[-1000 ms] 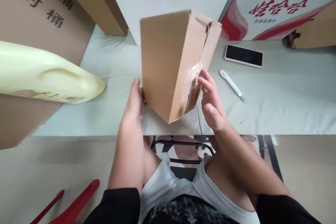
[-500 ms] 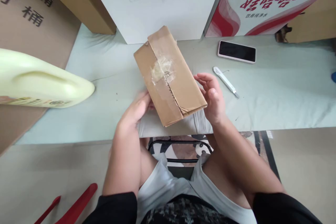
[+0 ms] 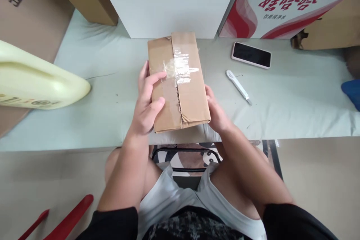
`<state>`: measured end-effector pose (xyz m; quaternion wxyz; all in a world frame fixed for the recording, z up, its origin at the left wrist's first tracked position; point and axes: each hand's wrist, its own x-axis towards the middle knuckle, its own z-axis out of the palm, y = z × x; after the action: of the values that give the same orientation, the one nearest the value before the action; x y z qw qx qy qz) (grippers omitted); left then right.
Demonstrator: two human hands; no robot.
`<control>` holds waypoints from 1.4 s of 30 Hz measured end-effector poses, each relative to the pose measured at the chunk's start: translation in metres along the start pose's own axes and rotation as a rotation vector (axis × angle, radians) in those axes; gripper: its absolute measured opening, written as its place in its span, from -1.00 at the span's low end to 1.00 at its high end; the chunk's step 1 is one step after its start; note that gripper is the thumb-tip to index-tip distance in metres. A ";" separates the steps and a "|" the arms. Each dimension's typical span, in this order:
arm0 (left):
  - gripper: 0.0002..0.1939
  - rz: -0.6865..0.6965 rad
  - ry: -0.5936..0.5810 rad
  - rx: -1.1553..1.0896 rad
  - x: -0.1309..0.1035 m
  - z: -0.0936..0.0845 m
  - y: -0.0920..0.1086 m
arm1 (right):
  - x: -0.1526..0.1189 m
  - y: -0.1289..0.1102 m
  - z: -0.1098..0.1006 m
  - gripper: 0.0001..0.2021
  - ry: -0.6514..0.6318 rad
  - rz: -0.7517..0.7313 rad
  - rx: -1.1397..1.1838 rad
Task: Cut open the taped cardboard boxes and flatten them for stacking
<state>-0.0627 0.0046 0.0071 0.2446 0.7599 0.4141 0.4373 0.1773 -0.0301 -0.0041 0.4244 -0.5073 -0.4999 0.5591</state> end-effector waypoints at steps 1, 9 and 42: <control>-0.44 0.014 0.020 0.003 0.000 0.000 -0.001 | -0.001 -0.004 -0.002 -0.33 0.001 0.005 -0.060; -0.30 0.126 0.037 0.106 0.001 0.005 0.004 | 0.008 0.004 -0.057 -0.66 0.538 -0.155 -0.831; -0.54 0.292 0.160 0.143 -0.006 0.027 0.023 | -0.026 -0.119 -0.001 -0.92 0.418 -0.478 -0.078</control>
<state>-0.0314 -0.0131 0.0081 0.0905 0.7901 0.3475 0.4967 0.1775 -0.0388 0.1178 0.6174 -0.4954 -0.5280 0.3077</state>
